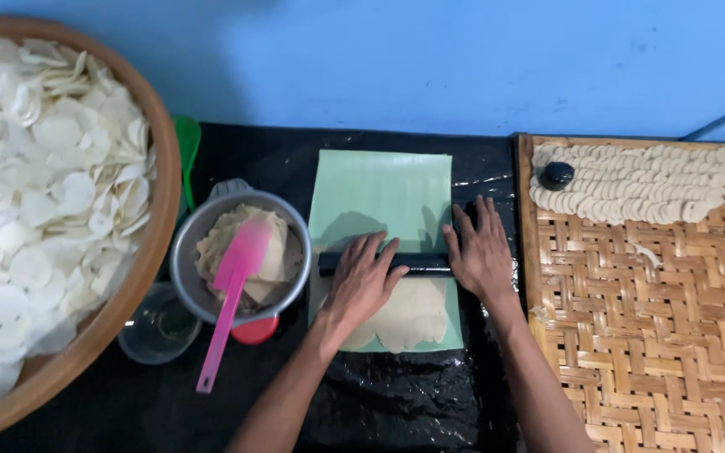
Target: Rolling out dough on a flat surface using a rolling pin and a spatula.
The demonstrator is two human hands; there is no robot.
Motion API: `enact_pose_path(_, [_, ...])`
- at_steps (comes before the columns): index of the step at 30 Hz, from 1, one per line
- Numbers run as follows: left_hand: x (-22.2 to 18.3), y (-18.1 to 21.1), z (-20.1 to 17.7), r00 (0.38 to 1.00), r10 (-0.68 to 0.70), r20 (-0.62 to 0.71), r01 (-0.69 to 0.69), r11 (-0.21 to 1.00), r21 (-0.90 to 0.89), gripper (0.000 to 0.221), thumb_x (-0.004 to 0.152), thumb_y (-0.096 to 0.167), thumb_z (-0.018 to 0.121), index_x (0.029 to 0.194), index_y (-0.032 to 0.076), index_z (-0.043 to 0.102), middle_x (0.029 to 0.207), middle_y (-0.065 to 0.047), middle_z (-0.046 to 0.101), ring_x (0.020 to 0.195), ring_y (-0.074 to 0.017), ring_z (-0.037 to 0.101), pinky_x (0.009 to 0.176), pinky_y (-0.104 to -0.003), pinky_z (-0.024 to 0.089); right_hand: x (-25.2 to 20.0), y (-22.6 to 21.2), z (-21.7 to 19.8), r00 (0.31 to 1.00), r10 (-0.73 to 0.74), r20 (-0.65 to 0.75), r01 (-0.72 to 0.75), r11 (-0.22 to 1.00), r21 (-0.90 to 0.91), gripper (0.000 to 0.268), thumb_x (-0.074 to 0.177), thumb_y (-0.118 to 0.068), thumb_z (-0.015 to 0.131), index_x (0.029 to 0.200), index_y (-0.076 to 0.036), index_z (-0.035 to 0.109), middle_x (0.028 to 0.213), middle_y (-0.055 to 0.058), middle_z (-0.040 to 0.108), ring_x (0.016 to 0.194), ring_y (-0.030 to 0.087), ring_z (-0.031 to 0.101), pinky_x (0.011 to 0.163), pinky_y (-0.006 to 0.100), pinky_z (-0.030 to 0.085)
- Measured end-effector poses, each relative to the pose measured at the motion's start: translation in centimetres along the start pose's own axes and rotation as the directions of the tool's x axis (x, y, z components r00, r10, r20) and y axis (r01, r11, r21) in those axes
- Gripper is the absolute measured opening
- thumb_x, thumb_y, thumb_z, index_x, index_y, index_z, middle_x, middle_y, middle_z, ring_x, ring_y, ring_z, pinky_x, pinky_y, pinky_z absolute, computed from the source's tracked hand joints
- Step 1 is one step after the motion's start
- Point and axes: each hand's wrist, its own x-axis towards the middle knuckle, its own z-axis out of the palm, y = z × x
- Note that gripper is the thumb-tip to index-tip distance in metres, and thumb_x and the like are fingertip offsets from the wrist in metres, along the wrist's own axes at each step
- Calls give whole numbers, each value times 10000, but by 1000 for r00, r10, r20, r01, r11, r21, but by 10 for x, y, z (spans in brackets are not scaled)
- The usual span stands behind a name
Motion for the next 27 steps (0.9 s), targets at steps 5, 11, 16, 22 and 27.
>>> enact_pose_path(5, [-17,-4,-6,998,43,-36,-42,999,27,562,886,270,743,1369,28,591,1286,-196,592,1230,-371,534,1060,-495,407,-2,-2,5,1000,-6,-26,6,1000,9,524,1063,-410,480,1427,-52,596,1551,330,420,1483,476,338,1226,519,264])
enact_pose_path(11, [-14,-6,-6,998,61,-5,-61,997,51,548,837,203,776,1335,43,612,1197,-162,626,1165,-336,562,1030,-480,414,-11,0,5,997,-19,-81,20,1000,12,510,1072,-392,486,1403,-24,610,1527,343,435,1470,485,354,1221,526,267])
enact_pose_path(16, [-12,-9,-12,993,115,23,-115,993,37,494,847,198,781,1282,26,623,1172,-150,642,1158,-320,577,1003,-470,420,-22,-1,3,990,-40,-137,46,998,41,478,1084,-343,501,1382,14,611,1512,349,456,1465,489,375,1223,531,291])
enact_pose_path(22, [-16,-5,-11,982,191,10,-190,969,157,490,869,224,760,1266,-25,618,1162,-174,642,1108,-306,590,981,-481,425,-49,-17,-19,985,-51,-163,61,997,55,442,1065,-297,542,1351,30,622,1464,332,506,1412,476,437,1152,532,362])
enact_pose_path(27, [-63,39,-36,992,129,-11,-127,982,138,459,880,183,731,1271,-24,605,1155,-179,633,1094,-317,585,975,-479,425,-87,-40,-50,990,-54,-133,64,996,69,414,1040,-248,578,1342,32,623,1406,268,576,1270,435,550,1089,497,449])
